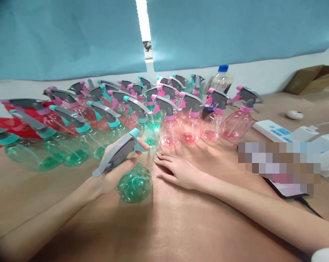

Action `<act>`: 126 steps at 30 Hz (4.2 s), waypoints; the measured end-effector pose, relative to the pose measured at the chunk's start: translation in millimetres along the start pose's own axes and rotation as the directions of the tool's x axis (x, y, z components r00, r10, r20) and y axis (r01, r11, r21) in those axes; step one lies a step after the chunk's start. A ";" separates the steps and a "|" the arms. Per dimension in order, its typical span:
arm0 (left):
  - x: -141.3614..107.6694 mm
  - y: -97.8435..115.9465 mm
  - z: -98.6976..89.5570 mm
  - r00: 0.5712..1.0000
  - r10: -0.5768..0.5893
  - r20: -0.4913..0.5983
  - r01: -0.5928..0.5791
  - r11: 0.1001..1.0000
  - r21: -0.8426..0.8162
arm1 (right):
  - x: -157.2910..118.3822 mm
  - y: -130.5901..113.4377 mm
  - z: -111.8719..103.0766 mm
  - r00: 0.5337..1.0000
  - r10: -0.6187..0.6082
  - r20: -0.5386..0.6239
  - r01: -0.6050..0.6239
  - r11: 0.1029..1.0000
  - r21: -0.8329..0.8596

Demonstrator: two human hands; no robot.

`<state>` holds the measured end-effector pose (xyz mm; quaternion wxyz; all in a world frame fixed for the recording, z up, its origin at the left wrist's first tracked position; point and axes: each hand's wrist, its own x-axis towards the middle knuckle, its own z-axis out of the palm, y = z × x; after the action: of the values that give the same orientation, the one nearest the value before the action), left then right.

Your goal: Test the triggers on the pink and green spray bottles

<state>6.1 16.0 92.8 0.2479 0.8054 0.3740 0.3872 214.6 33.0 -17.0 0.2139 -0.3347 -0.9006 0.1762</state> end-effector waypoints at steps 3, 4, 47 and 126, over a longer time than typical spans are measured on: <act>0.6 -0.2 0.3 0.999 -0.037 0.020 0.040 0.987 -0.155 | -0.1 1.2 1.1 1.000 -0.005 -0.009 0.005 1.000 0.003; 0.4 -0.2 0.4 0.999 -0.046 0.024 0.050 0.982 -0.180 | -0.1 1.6 1.4 1.000 -0.007 -0.010 0.007 1.000 0.004; -7.0 -14.4 14.8 1.000 -0.014 -0.024 0.013 0.998 -0.060 | 0.5 3.3 2.8 1.000 -0.010 0.001 0.010 1.000 0.001; -3.7 -4.0 10.3 0.996 -0.055 0.074 0.061 0.995 -0.082 | 1.1 0.1 1.6 1.000 -0.007 -0.012 0.007 1.000 -0.016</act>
<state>11.2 14.3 82.5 0.3059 0.7966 0.3713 0.3660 213.1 33.5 -18.1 0.2173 -0.3343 -0.9018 0.1665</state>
